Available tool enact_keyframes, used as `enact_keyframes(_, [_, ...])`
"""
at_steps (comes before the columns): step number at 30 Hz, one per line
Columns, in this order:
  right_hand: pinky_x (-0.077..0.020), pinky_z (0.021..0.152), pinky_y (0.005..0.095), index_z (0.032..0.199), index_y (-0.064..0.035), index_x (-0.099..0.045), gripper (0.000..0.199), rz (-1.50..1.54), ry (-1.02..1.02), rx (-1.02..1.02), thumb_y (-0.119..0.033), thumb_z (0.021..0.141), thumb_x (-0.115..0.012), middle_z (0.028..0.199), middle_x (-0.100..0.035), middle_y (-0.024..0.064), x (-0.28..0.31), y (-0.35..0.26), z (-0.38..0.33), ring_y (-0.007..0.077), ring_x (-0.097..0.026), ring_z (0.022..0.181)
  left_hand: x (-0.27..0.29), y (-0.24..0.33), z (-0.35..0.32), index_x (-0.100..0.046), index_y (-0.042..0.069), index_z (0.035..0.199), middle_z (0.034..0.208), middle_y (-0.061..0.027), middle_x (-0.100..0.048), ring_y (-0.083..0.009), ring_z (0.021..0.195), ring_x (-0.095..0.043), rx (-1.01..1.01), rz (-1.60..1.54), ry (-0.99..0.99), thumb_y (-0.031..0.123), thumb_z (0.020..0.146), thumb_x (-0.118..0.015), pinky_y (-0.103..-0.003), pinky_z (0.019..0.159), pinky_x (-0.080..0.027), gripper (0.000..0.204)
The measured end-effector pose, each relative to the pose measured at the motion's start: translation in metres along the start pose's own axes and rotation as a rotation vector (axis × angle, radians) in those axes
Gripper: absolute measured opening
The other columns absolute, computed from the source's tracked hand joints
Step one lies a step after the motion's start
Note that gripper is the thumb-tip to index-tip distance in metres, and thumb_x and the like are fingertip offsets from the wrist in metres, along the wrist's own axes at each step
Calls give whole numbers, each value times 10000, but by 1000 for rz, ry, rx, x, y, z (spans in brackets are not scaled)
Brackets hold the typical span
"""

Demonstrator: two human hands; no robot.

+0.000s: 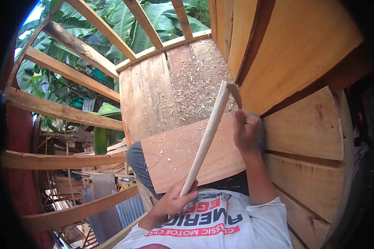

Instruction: The person sits cross-legged on a wooden platform and uses a curved knife to shave and smooth a long, thin piece of wood. The person repeatedly rotates the wood and shaves off thin layers, creating wood shavings that accumulate on the platform.

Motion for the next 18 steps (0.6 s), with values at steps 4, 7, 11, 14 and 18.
enact_keyframes(4, [-372,439,315,636,-38,-529,533,-56,-114,229,-496,908,-547,533,-482,75,9,-19,0,216,-523,448,3,-2,-4,-466,5,1041,775,-57,-469,-129,736,-429,-2,53,54,116,909,-566,-274,664,-383,199])
enact_keyframes(7, [-397,420,348,605,-87,-519,496,-287,-596,625,-530,761,-680,511,-454,49,-17,-43,-36,248,-525,444,8,-2,2,-469,-7,1051,737,-90,-519,-162,688,-497,17,28,241,118,904,-567,-309,622,-406,217])
enact_keyframes(11, [-361,411,328,605,-70,-468,562,-255,-280,531,-567,836,-595,487,-423,42,-4,-15,-24,224,-500,422,5,12,6,-472,-10,1040,710,-130,-495,-194,667,-514,-4,325,252,83,860,-589,-329,619,-411,234])
enact_keyframes(14, [-321,411,310,604,-40,-480,623,7,24,-85,-594,888,-503,485,-398,49,20,20,-11,196,-478,412,1,15,6,-470,-6,1003,694,-164,-512,-231,643,-523,51,359,166,91,857,-595,-345,605,-410,215])
enact_keyframes(18, [-337,406,329,608,-49,-502,605,-96,-274,417,-595,868,-534,505,-427,57,12,-17,-25,222,-481,420,6,13,9,-452,-20,999,639,-179,-522,-244,574,-550,3,349,260,104,864,-591,-368,555,-415,230])
Point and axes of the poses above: each hand's wrist, its own z-axis towards the middle knuckle, its own x-axis out of the back of the hand, y = z × x, the point moved 3 cm from there along z, towards the middle knuckle
